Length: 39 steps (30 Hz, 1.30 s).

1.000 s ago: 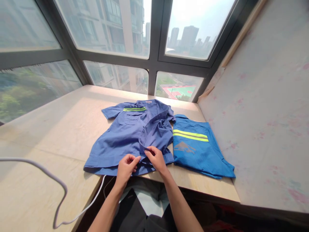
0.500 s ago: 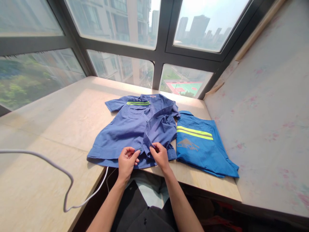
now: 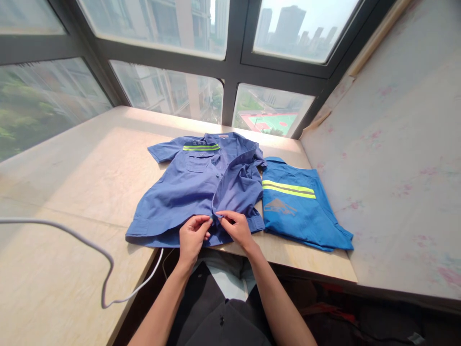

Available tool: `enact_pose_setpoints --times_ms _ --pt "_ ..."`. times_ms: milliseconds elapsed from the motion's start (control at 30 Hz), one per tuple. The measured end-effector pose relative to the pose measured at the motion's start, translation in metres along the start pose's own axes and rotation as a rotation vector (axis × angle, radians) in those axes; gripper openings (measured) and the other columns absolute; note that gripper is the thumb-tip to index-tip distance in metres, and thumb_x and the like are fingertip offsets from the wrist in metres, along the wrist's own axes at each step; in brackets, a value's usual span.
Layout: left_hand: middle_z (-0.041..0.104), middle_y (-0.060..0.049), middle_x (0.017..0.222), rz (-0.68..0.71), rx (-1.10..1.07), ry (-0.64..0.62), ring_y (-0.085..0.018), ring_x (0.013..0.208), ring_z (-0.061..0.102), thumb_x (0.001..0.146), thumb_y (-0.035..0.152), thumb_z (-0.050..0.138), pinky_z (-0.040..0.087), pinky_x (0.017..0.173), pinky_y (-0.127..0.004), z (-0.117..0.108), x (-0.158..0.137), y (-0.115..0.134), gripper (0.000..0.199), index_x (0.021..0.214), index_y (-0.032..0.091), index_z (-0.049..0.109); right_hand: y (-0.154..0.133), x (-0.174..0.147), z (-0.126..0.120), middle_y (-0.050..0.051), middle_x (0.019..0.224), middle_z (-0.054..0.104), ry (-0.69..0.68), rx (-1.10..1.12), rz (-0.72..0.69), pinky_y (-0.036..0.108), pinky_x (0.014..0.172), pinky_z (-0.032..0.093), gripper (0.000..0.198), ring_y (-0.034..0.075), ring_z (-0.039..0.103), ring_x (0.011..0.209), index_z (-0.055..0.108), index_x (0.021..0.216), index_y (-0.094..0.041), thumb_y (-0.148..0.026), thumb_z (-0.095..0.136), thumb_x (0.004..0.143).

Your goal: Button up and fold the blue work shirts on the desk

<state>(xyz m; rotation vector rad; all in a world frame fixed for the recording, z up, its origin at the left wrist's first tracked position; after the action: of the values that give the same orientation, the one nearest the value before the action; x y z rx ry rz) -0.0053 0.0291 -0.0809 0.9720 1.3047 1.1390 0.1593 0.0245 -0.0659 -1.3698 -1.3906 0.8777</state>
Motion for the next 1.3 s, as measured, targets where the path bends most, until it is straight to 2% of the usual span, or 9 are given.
enact_pose_setpoints --times_ms 167,333,400,533,667,733,933,1067,1300 --pt "0.068 0.0 0.068 0.008 -0.013 0.011 -0.008 0.046 0.058 0.066 0.043 0.082 0.047 0.043 -0.018 -0.002 0.002 0.001 0.036 0.084 0.015 0.071 -0.008 0.009 0.004 0.001 0.087 0.075 -0.1 0.023 0.023 0.028 0.076 0.05 0.029 0.018 0.065 0.079 0.077 0.095 -0.021 -0.041 0.056 0.091" --pt "0.068 0.0 0.067 0.013 -0.039 -0.011 -0.008 0.047 0.058 0.067 0.041 0.082 0.047 0.044 -0.017 -0.001 0.003 -0.001 0.032 0.082 0.015 0.07 -0.008 0.016 0.0 -0.001 0.071 0.059 -0.107 -0.022 0.028 0.025 0.069 0.046 0.029 0.014 0.056 0.068 0.073 0.076 -0.021 -0.043 0.06 0.089" --pt "0.067 0.001 0.066 0.012 -0.041 -0.027 -0.008 0.048 0.058 0.067 0.04 0.082 0.048 0.044 -0.017 0.0 0.004 -0.002 0.031 0.082 0.015 0.07 -0.005 0.018 -0.001 0.0 0.076 0.054 -0.074 -0.013 0.026 0.024 0.067 0.045 0.028 0.013 0.053 0.069 0.07 0.072 -0.02 -0.042 0.061 0.088" --pt "0.066 0.001 0.064 0.013 -0.054 -0.045 -0.009 0.048 0.058 0.068 0.038 0.082 0.048 0.045 -0.018 0.002 0.007 -0.002 0.028 0.081 0.016 0.07 -0.002 0.019 -0.005 0.004 0.094 0.058 0.035 0.06 0.014 0.024 0.07 0.048 0.027 0.015 0.057 0.081 0.067 0.074 -0.02 -0.043 0.061 0.086" --pt "0.067 0.001 0.065 0.025 -0.047 -0.065 -0.009 0.048 0.058 0.069 0.036 0.081 0.048 0.046 -0.02 0.004 0.009 0.0 0.025 0.08 0.016 0.071 0.006 0.018 -0.003 0.0 0.076 0.058 0.024 0.106 0.097 0.024 0.064 0.047 0.027 0.015 0.056 0.07 0.068 0.082 -0.02 -0.044 0.057 0.089" --pt "0.068 0.0 0.067 0.044 -0.043 -0.07 -0.009 0.049 0.058 0.07 0.035 0.08 0.048 0.047 -0.019 0.006 0.008 0.002 0.023 0.08 0.016 0.072 0.01 0.016 -0.002 0.0 0.078 0.06 0.022 0.097 0.11 0.024 0.061 0.046 0.026 0.014 0.054 0.067 0.07 0.089 -0.02 -0.043 0.057 0.089" --pt "0.07 -0.001 0.075 0.113 -0.03 -0.064 -0.008 0.048 0.057 0.072 0.035 0.077 0.05 0.048 -0.02 0.011 0.008 0.005 0.025 0.089 0.017 0.075 0.003 0.014 0.0 0.003 0.083 0.065 0.014 0.004 -0.048 0.025 0.067 0.045 0.024 0.015 0.057 0.073 0.074 0.094 -0.019 -0.036 0.056 0.092" --pt "0.07 -0.001 0.074 0.118 -0.036 -0.06 -0.007 0.048 0.057 0.072 0.033 0.078 0.05 0.048 -0.019 0.012 0.009 0.004 0.024 0.09 0.017 0.075 0.002 0.014 0.001 0.003 0.088 0.067 0.01 0.012 -0.056 0.026 0.068 0.045 0.022 0.015 0.058 0.074 0.072 0.098 -0.019 -0.032 0.055 0.093" --pt "0.07 0.0 0.073 0.11 -0.014 -0.037 -0.007 0.048 0.057 0.072 0.032 0.079 0.05 0.048 -0.018 0.012 0.008 0.002 0.023 0.088 0.017 0.075 0.002 0.013 0.0 0.002 0.08 0.063 0.007 0.015 -0.063 0.026 0.065 0.045 0.019 0.015 0.056 0.071 0.072 0.09 -0.019 -0.031 0.056 0.092"
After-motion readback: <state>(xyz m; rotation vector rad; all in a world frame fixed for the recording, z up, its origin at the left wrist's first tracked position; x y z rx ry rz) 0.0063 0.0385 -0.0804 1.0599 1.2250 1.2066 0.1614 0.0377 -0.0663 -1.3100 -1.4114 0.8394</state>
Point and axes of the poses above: each hand's wrist, its own x-axis towards the middle knuckle, its own z-axis out of the palm, y = z × x, the point moved 7 cm from there along x, towards the middle knuckle
